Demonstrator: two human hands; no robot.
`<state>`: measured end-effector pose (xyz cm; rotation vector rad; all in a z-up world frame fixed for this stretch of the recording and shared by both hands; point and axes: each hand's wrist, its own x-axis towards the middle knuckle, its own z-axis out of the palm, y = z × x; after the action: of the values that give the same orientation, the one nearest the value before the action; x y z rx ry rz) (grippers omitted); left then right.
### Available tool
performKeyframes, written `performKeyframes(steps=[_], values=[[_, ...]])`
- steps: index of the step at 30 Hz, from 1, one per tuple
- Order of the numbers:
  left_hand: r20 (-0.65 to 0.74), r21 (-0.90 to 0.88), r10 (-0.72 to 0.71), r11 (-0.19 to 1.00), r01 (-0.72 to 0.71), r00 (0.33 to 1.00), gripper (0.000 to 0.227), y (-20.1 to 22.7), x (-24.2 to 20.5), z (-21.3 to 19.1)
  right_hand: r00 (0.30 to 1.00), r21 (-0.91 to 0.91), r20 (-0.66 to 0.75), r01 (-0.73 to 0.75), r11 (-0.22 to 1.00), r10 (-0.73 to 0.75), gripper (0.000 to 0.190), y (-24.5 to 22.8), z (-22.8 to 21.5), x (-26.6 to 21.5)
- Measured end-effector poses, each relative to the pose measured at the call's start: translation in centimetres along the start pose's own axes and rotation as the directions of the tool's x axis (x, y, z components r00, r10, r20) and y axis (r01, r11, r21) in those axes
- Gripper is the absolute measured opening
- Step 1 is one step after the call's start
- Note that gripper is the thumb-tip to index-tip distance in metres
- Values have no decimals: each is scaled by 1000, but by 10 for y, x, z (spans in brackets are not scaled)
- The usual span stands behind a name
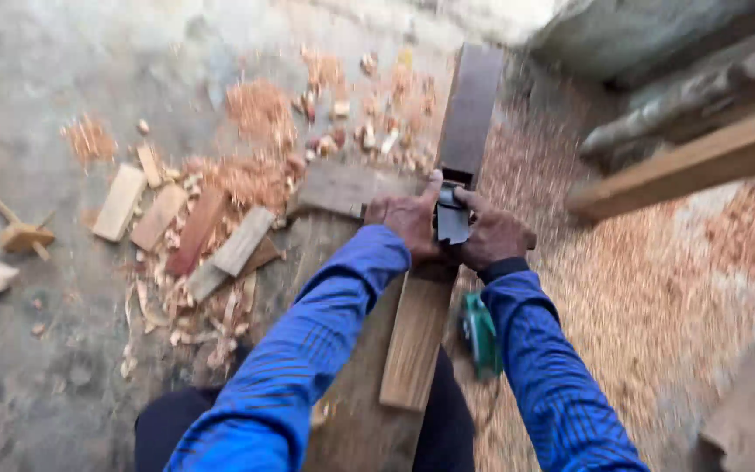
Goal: Smoothing and shaping small wood blocks using an electric planer and a manual hand plane.
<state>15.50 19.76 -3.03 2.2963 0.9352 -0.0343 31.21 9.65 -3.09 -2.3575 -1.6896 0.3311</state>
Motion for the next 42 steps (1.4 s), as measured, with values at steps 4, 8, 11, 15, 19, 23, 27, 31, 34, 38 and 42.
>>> performKeyframes(steps=[4,8,11,15,19,23,27,31,34,38,42], values=[[-77,-5,49,999,-50,996,107,9,-108,20,985,-8,124,-122,992,122,56,-44,-5,-96],[-70,-37,52,998,-55,996,107,18,-232,62,999,56,35,13,998,-15,55,-76,11,-224],[37,-67,77,995,-74,996,108,27,-304,75,988,22,114,-110,994,107,58,-112,3,-292],[2,-81,97,992,-97,995,110,22,-308,86,970,-22,171,-172,985,174,60,-106,19,-301],[-155,8,152,988,-152,976,95,-3,-192,85,998,38,54,-37,999,34,46,-31,55,-209],[64,37,4,999,-6,998,98,-6,-45,16,985,23,119,-126,992,122,51,-21,14,-49],[32,73,-1,997,-2,999,95,-7,-7,9,997,36,-1,-83,996,83,47,-11,5,-13],[-42,57,71,996,-68,997,106,20,-107,37,1000,101,-2,19,995,-19,56,-17,9,-115],[28,-24,86,996,-86,996,108,33,-211,82,983,-64,118,-133,989,140,53,-52,3,-218],[-47,-33,91,995,-93,995,108,57,-322,119,998,158,30,-57,986,53,55,-78,8,-333],[44,-3,76,997,-76,996,102,47,-305,121,978,-68,164,-122,990,131,55,-49,42,-335]])
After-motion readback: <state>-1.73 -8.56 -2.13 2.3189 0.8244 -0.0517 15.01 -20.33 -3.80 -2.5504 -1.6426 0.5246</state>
